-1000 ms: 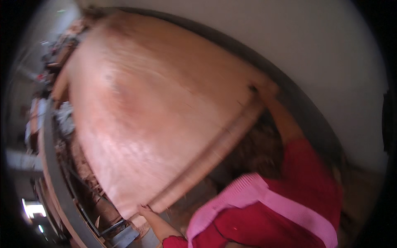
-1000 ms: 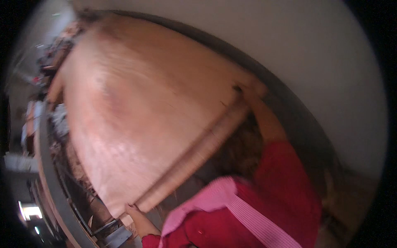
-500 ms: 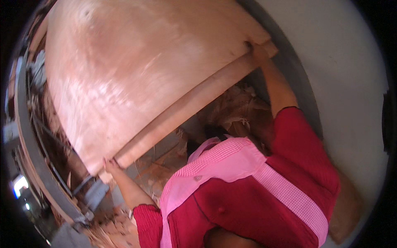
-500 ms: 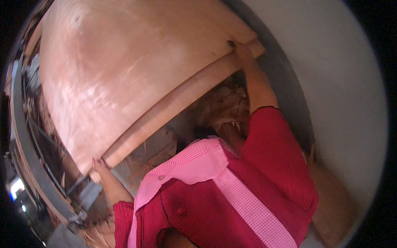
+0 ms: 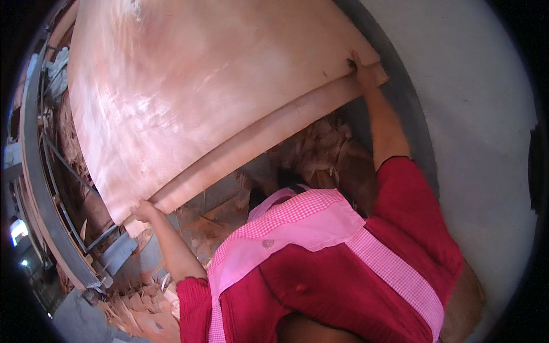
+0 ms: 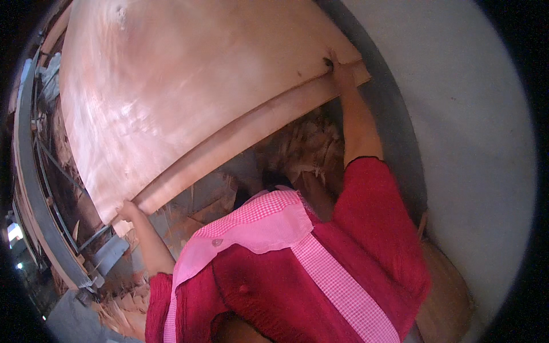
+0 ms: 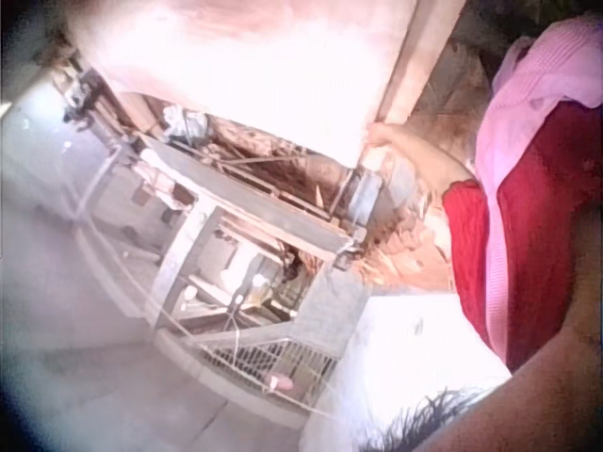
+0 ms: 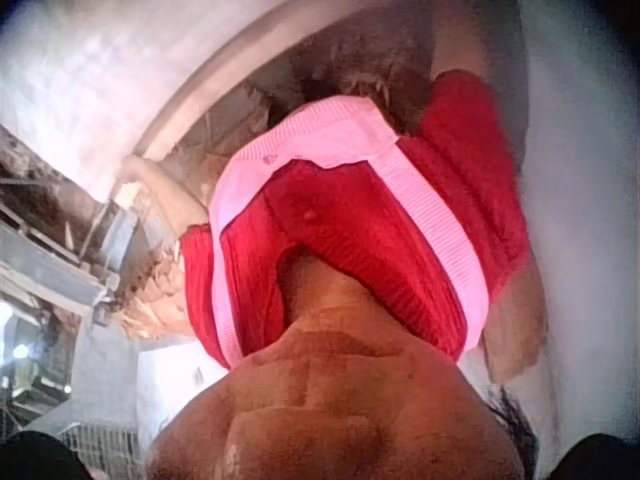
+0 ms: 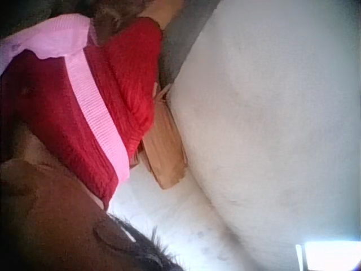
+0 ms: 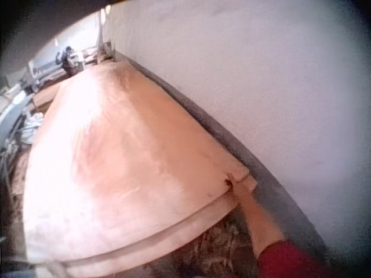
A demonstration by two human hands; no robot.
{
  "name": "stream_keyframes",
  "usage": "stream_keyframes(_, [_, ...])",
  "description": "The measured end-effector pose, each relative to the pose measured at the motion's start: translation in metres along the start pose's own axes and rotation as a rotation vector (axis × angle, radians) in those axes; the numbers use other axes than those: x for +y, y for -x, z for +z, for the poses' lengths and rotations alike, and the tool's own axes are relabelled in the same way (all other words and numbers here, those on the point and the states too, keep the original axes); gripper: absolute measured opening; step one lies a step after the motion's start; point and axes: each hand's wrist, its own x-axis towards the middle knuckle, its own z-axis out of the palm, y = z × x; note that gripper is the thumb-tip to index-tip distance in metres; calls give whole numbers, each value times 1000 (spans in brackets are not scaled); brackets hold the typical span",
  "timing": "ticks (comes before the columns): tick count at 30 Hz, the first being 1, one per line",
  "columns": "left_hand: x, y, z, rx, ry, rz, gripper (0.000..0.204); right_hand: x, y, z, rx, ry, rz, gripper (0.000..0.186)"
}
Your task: The person cuts and sorts thin wood veneer sheets using a small utility blade. The person trims the edges of a large sheet, gathers scraps from the floor, and stacks the finished sheets by hand into a neat pile.
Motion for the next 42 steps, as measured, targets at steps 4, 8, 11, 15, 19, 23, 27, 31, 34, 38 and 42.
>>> stream_keyframes(4, [21,98,12,-545,-302,1110,59,6,-11,-16,-9,358,-210,50])
stream_keyframes(8, [91,183,22,-872,-462,1388,55,31,-32,-81,-14,203,-118,44])
stream_keyframes(11, [66,163,45,-898,-525,1354,60,63,-38,-136,49,356,-286,37])
stream_keyframes(15, [81,178,28,-895,-552,1402,67,126,-3,-253,-41,158,-223,35])
stream_keyframes(19, [95,192,6,-913,-496,1364,68,153,95,-291,35,385,-153,45])
stream_keyframes(23, [73,181,10,-892,-173,1242,57,88,187,-211,-129,4,61,43])
stream_keyframes(27, [64,118,-22,-791,331,340,35,44,227,-106,-83,-289,-215,24])
stream_keyframes(31, [-36,-43,-22,-271,451,-530,31,-103,262,-52,-384,-992,145,9])
stream_keyframes(34, [-112,-144,-8,-117,791,-721,34,-194,293,-17,-558,-1057,87,9])
stream_keyframes(38, [-88,-161,-11,-202,1138,-974,33,-258,330,27,-584,-976,32,13])
stream_keyframes(42, [-106,-162,-18,-331,1286,-1083,31,-296,365,63,-565,-907,105,15])
